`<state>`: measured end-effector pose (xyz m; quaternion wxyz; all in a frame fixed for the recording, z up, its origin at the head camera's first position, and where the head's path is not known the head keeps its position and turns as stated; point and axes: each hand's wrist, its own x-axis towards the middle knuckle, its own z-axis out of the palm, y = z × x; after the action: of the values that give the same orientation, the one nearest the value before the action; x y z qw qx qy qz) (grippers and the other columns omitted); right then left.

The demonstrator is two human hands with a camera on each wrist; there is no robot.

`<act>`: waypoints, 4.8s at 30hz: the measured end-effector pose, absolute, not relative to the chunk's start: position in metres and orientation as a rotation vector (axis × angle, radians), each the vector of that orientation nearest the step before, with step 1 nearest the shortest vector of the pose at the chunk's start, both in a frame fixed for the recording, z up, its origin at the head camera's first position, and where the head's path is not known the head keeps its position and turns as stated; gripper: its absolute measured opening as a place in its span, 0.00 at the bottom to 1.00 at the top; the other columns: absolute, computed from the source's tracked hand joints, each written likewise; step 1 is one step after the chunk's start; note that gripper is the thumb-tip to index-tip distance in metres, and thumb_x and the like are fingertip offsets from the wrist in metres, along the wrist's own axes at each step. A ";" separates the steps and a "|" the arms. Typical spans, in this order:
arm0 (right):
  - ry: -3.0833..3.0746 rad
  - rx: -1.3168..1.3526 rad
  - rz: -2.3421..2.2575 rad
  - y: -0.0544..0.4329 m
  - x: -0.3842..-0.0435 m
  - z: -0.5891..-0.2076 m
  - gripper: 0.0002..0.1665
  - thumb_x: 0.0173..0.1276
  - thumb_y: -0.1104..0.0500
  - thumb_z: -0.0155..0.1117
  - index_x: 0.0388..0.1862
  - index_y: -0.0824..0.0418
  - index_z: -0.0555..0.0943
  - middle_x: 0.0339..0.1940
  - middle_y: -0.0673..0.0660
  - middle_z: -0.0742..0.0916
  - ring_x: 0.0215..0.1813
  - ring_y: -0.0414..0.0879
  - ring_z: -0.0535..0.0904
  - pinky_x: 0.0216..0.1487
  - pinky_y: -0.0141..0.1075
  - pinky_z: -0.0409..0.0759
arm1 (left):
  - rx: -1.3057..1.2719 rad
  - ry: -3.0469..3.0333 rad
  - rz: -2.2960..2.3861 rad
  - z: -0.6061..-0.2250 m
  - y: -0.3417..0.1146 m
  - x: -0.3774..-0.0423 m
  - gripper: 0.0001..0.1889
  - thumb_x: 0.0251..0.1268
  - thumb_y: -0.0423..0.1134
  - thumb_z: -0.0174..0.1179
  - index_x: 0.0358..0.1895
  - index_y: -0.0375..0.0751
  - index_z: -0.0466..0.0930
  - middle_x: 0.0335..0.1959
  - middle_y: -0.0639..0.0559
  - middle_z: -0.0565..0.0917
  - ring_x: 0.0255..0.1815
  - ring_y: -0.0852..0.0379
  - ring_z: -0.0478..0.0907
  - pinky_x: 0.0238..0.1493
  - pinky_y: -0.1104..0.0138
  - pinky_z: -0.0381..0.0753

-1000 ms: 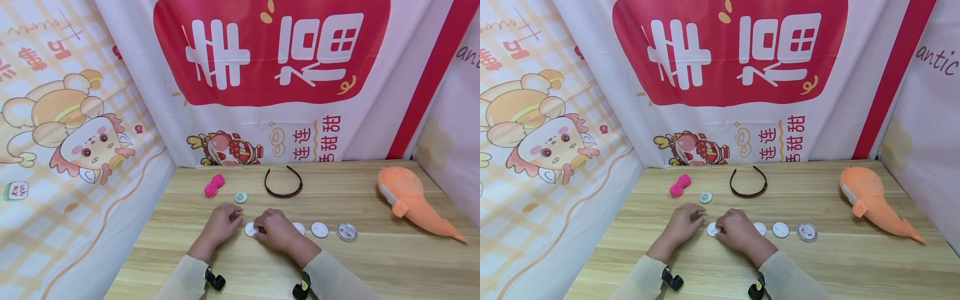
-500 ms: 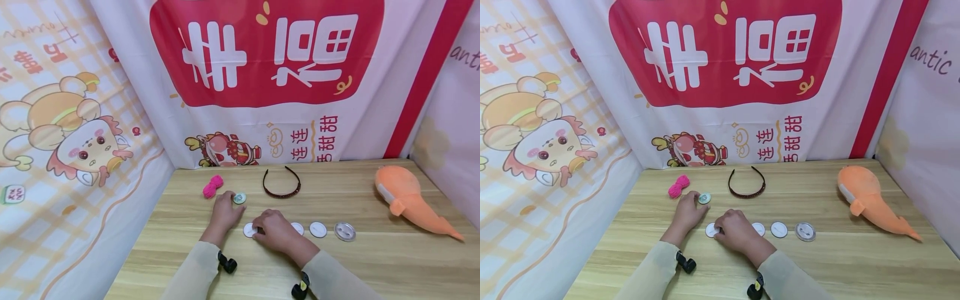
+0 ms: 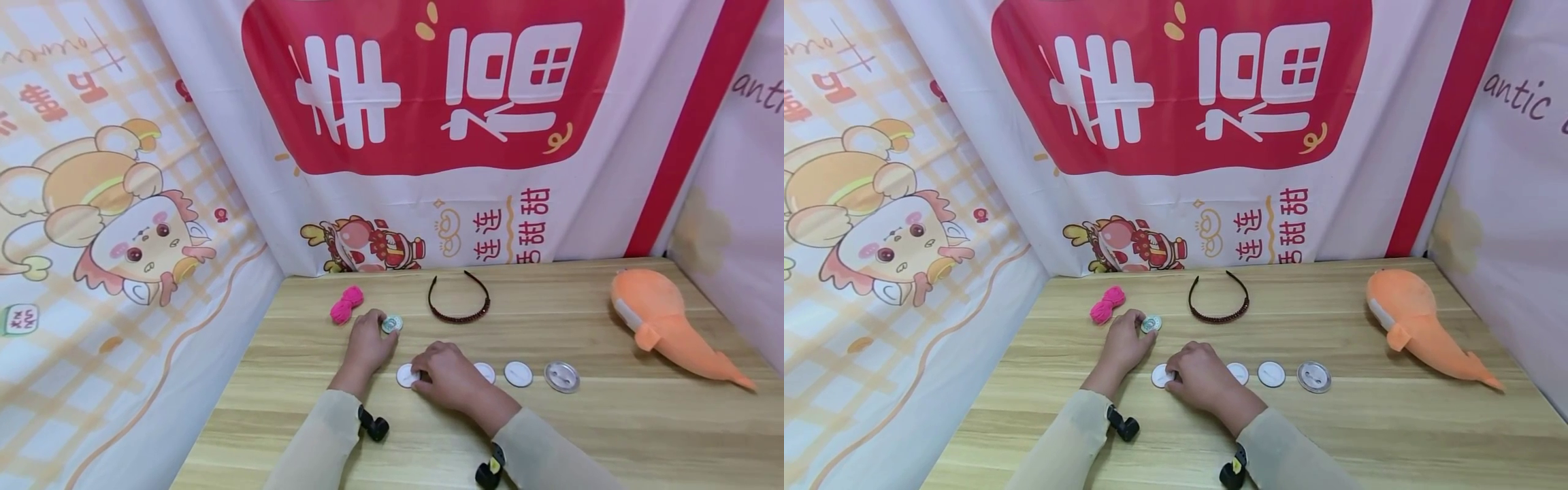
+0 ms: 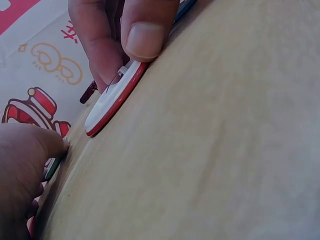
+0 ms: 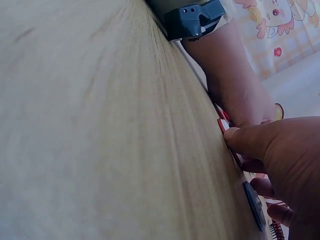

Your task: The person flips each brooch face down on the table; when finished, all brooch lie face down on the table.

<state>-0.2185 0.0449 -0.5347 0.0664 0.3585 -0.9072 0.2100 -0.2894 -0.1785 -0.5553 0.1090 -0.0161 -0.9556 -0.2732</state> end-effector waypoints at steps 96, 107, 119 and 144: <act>-2.663 0.948 0.587 -0.021 -0.223 -0.530 0.15 0.83 0.53 0.65 0.62 0.49 0.90 0.53 0.47 0.95 0.57 0.48 0.88 0.70 0.49 0.77 | -0.412 -2.801 -1.026 -0.546 -0.255 -0.214 0.09 0.79 0.43 0.67 0.55 0.58 0.93 0.50 0.63 0.92 0.54 0.61 0.87 0.57 0.62 0.88; -2.687 0.987 0.658 -0.022 -0.223 -0.530 0.16 0.75 0.54 0.75 0.58 0.50 0.85 0.51 0.49 0.93 0.55 0.49 0.85 0.72 0.51 0.74 | -0.371 -2.829 -1.154 -0.546 -0.252 -0.214 0.08 0.81 0.41 0.66 0.54 0.57 0.89 0.45 0.63 0.92 0.50 0.61 0.88 0.55 0.63 0.87; -2.768 0.952 0.774 -0.022 -0.223 -0.532 0.15 0.72 0.51 0.78 0.55 0.52 0.87 0.47 0.47 0.92 0.52 0.46 0.84 0.69 0.49 0.77 | -0.365 -2.878 -1.162 -0.544 -0.254 -0.213 0.18 0.64 0.44 0.81 0.56 0.60 0.91 0.54 0.62 0.89 0.58 0.58 0.85 0.64 0.54 0.86; -2.775 1.018 0.765 -0.018 -0.225 -0.536 0.16 0.73 0.48 0.77 0.56 0.50 0.93 0.51 0.43 0.94 0.58 0.45 0.86 0.72 0.49 0.78 | -0.603 -2.907 -0.941 -0.542 -0.263 -0.213 0.16 0.63 0.48 0.82 0.54 0.59 0.92 0.52 0.67 0.90 0.59 0.62 0.84 0.67 0.57 0.84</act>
<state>-0.2248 -0.0181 -0.5363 0.0440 0.3329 -0.9080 0.2504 -0.2132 -0.2631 -0.5419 0.0134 -0.1936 -0.9333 -0.3022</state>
